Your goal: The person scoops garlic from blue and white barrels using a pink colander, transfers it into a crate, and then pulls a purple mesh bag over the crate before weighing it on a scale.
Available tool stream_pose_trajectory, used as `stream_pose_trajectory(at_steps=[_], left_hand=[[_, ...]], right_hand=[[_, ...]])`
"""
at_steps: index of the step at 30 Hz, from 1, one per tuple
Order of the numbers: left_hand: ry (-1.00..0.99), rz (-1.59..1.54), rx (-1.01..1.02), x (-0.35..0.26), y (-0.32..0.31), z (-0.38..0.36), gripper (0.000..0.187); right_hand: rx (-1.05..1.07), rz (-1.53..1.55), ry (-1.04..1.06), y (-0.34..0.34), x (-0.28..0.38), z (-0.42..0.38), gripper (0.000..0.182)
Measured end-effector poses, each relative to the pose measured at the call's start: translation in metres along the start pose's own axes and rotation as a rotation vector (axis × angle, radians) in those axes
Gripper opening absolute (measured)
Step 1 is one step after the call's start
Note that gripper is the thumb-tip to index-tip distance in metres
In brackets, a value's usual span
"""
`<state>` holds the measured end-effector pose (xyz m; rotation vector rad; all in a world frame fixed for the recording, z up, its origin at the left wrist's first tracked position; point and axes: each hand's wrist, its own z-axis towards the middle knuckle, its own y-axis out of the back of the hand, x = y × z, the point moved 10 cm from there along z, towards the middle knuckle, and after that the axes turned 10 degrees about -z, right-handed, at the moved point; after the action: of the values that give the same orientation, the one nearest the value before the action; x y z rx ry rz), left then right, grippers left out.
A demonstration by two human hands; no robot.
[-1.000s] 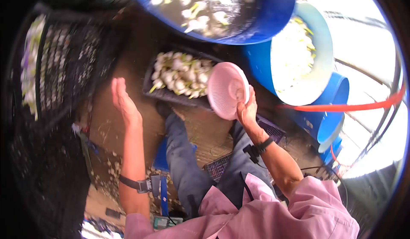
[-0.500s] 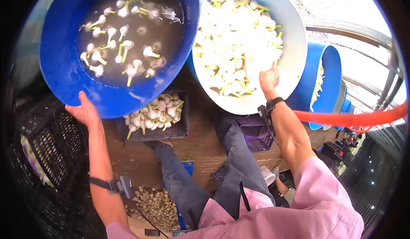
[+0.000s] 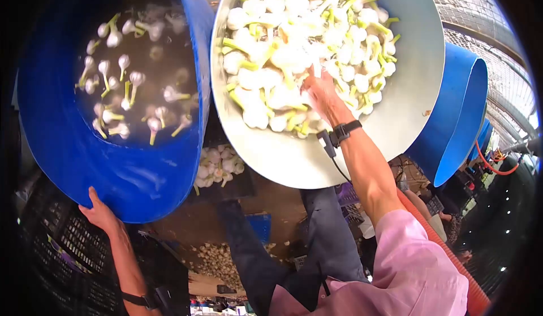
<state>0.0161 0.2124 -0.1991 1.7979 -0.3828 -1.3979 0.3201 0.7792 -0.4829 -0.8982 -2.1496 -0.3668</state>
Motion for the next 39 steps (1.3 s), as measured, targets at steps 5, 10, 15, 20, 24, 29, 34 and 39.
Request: stream_pose_trajectory(at_steps=[5,10,15,20,24,29,34,39], left_hand=[[0.013,-0.058,0.01,0.015,0.004,0.005,0.071],[0.023,-0.048,-0.043,0.022,0.009,0.004,0.07],[-0.043,-0.062,0.013,0.019,0.005,0.008,0.071],[-0.112,0.057,-0.053,0.011,0.008,0.004,0.067],[-0.096,-0.065,-0.028,0.012,0.006,0.003,0.061],[-0.1,-0.012,-0.048,0.008,0.008,0.001,0.056],[-0.13,-0.028,-0.083,0.011,0.009,0.003,0.05],[-0.133,-0.054,-0.086,0.017,0.007,0.006,0.049]], right_hand=[[-0.13,-0.054,-0.297,0.015,-0.06,0.039,0.026],[-0.105,0.117,-0.433,-0.004,-0.083,0.031,0.018],[-0.033,0.308,-0.331,-0.026,-0.041,-0.002,0.026],[0.05,0.559,-0.283,-0.042,-0.019,-0.024,0.029],[0.028,0.53,-0.297,-0.025,-0.011,-0.03,0.038],[0.12,0.387,-0.147,-0.013,0.032,-0.039,0.067],[0.115,0.42,-0.098,-0.006,0.053,-0.056,0.062],[0.081,0.469,-0.114,-0.002,0.065,-0.089,0.056]])
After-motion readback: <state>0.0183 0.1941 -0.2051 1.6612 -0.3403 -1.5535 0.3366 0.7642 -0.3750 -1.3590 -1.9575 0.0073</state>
